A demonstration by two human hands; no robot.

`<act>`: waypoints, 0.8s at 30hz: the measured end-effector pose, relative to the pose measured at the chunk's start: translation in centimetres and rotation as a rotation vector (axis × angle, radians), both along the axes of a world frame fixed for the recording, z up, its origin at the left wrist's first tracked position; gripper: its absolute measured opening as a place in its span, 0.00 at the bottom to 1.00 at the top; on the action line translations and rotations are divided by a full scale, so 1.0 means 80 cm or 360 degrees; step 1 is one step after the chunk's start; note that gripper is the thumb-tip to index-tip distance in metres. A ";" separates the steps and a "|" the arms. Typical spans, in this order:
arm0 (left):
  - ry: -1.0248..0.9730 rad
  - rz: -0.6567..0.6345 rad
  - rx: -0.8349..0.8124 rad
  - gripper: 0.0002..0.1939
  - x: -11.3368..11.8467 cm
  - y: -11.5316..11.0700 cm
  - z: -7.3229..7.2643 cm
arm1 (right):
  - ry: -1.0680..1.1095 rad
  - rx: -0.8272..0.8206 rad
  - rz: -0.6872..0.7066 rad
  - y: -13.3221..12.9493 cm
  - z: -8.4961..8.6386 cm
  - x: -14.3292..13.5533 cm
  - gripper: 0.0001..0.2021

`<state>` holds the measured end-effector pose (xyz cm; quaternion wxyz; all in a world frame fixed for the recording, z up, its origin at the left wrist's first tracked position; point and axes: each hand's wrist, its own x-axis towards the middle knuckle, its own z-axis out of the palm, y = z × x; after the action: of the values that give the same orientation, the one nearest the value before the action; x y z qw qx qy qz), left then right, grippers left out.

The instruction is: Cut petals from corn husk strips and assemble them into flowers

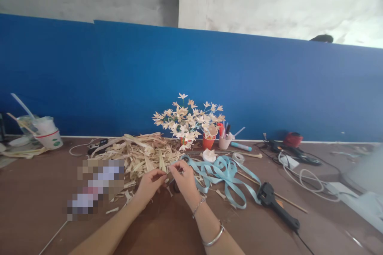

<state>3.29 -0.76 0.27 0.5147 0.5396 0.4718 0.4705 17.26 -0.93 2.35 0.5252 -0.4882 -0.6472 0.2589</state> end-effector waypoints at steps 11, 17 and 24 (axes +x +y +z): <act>0.0025 0.0056 -0.0059 0.12 -0.002 0.000 0.003 | -0.0635 -0.0266 -0.0942 -0.031 0.081 0.180 0.15; 0.0063 0.0063 -0.0052 0.13 -0.002 -0.001 0.004 | -0.1350 -0.1125 -0.1515 -0.093 0.016 0.316 0.15; 0.0082 0.0028 -0.0017 0.13 -0.005 0.002 -0.003 | -0.1431 -0.1248 -0.1415 -0.106 -0.033 0.341 0.17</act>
<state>2.89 -0.57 0.04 0.5012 0.5445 0.4920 0.4585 44.54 -9.39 -0.32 0.0522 -0.9145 -0.4012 0.0090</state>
